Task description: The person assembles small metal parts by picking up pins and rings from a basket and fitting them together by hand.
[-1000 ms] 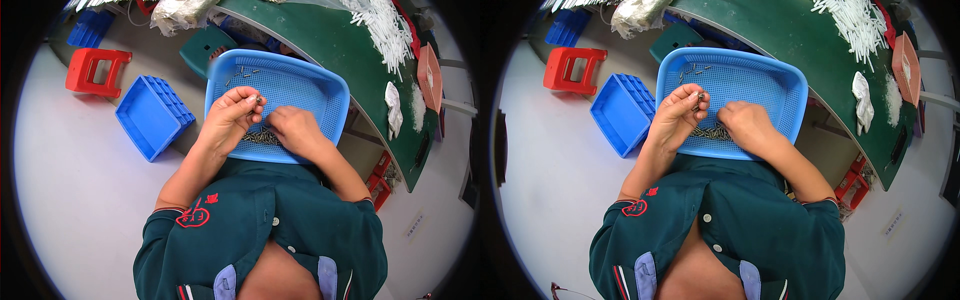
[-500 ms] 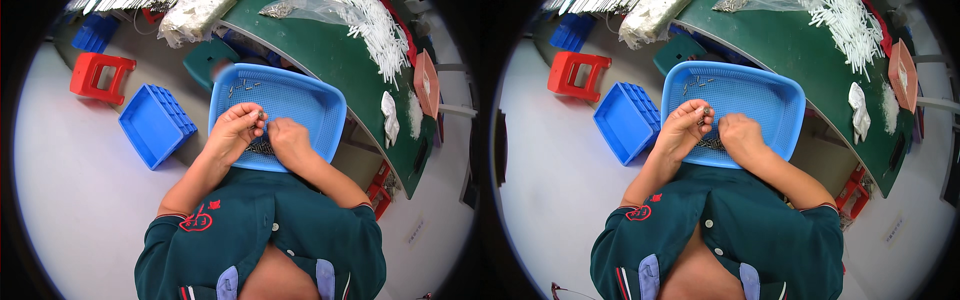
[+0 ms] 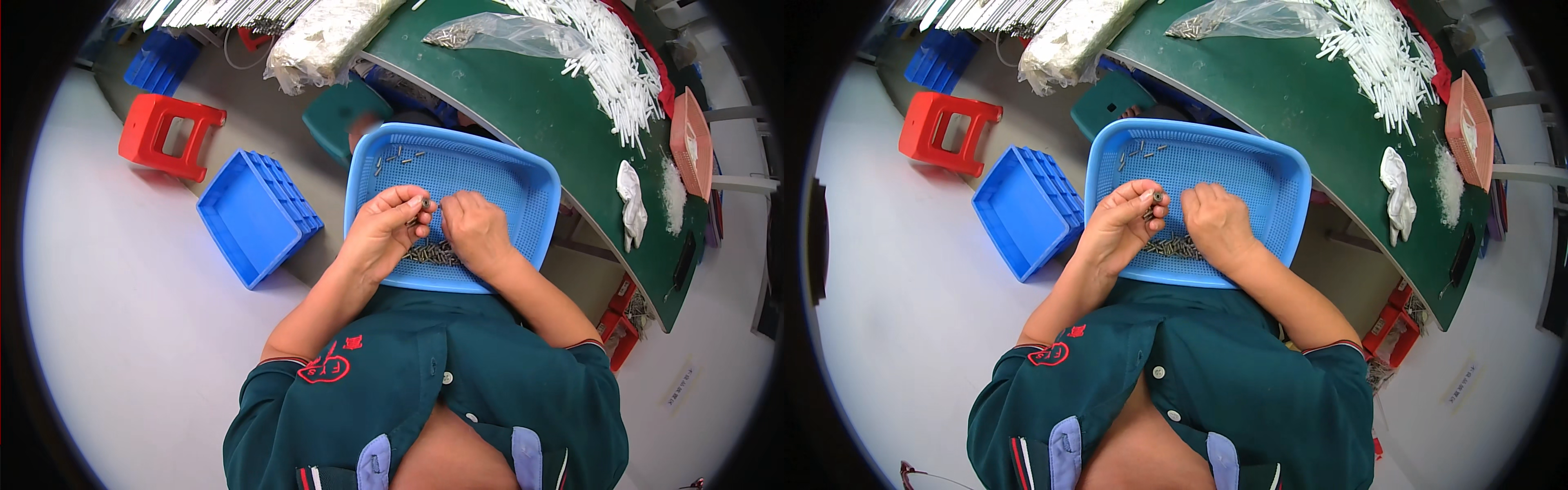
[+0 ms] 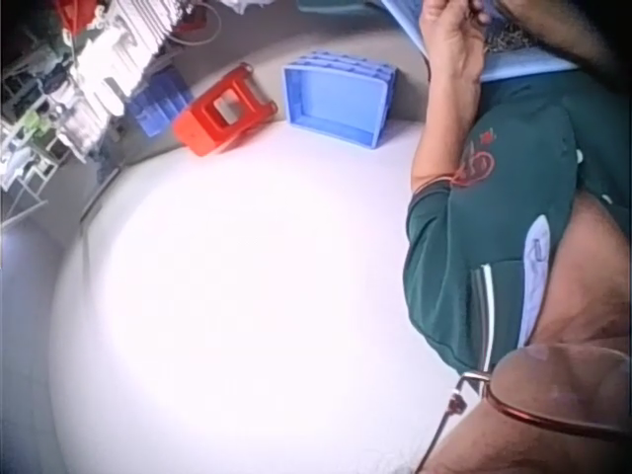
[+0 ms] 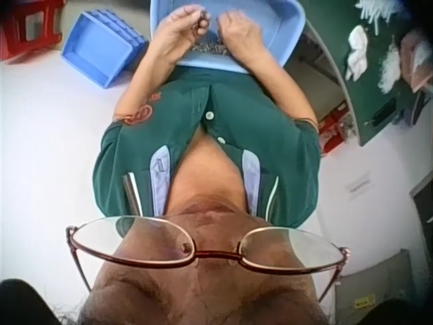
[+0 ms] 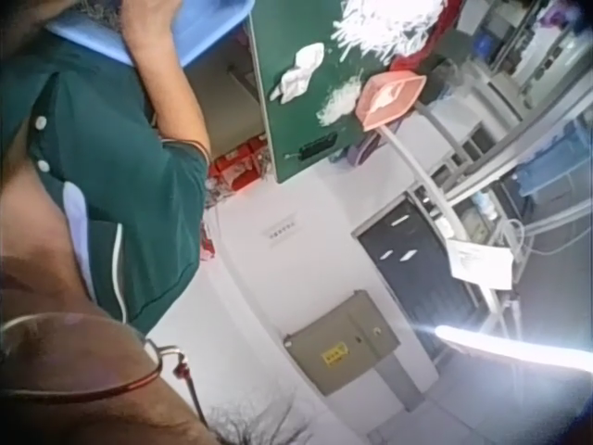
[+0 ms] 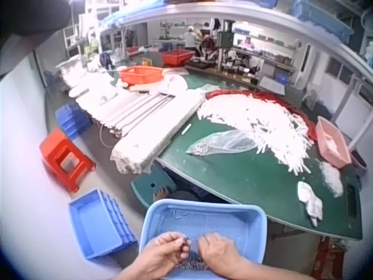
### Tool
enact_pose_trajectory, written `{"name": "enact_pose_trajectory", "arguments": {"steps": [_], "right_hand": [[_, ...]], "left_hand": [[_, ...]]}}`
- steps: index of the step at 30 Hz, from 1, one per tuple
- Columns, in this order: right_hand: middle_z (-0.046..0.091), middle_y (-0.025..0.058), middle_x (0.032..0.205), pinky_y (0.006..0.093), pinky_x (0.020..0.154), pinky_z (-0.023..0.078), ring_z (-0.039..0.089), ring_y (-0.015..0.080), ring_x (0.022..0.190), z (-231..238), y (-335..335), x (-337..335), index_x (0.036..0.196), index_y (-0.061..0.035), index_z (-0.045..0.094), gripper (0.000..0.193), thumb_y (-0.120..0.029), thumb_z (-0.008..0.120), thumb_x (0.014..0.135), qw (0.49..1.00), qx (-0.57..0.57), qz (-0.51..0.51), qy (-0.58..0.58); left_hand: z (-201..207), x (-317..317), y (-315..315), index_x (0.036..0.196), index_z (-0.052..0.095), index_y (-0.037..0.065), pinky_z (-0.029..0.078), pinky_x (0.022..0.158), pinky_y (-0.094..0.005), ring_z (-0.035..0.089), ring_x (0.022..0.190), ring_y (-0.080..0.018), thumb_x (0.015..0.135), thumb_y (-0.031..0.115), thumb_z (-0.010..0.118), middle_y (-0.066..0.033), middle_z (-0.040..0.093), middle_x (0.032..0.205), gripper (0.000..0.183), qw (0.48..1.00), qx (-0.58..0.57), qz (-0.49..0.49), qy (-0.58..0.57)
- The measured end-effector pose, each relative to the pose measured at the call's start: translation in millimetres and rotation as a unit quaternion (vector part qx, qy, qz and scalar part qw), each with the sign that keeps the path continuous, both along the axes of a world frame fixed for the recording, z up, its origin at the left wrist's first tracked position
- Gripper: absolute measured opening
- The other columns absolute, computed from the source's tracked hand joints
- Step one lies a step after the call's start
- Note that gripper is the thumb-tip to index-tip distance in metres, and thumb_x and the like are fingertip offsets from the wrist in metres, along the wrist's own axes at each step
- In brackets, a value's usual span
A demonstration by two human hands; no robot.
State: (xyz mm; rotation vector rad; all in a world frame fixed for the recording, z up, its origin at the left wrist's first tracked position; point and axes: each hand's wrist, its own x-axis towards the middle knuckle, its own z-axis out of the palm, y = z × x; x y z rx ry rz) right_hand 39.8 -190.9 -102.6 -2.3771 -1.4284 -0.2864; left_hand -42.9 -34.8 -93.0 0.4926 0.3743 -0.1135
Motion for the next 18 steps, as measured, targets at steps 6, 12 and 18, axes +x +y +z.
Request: {"name": "enact_pose_trajectory", "arguments": {"steps": [6,12,18], "right_hand": [[0.053,0.0072,0.073,0.0327,0.055,0.048,0.055,0.0228,0.069,6.9,0.9,1.1,0.076,-0.0057,0.055,0.011,-0.009,0.063,0.07,0.997,0.04,-0.009,0.064],[0.054,0.0071,0.076,0.0349,0.06,0.048,0.056,0.0246,0.072,8.8,-1.3,2.8,0.078,-0.006,0.057,0.012,-0.01,0.066,0.07,0.993,0.05,-0.014,0.11],[0.055,0.0077,0.077,0.0368,0.06,0.048,0.057,0.0271,0.074,3.5,0.0,4.2,0.078,-0.0056,0.057,0.011,-0.013,0.064,0.075,0.994,0.017,0.005,0.106]], "left_hand": [[-2.0,0.2,0.1,0.097,0.059,0.002,0.048,0.068,-0.0254,0.056,0.076,-0.0117,0.089,0.008,0.056,-0.008,0.062,0.09,0.009,1.0,-0.002,0.003,-0.001],[-2.9,0.2,0.8,0.098,0.059,0.002,0.045,0.067,-0.0246,0.054,0.079,-0.0133,0.088,0.007,0.057,-0.0076,0.06,0.091,0.011,1.0,0.0,0.003,0.005],[-1.2,-0.4,-0.2,0.098,0.059,0.003,0.045,0.067,-0.0245,0.054,0.079,-0.0133,0.088,0.007,0.057,-0.0079,0.06,0.091,0.011,1.0,0.004,0.0,0.009]]}}
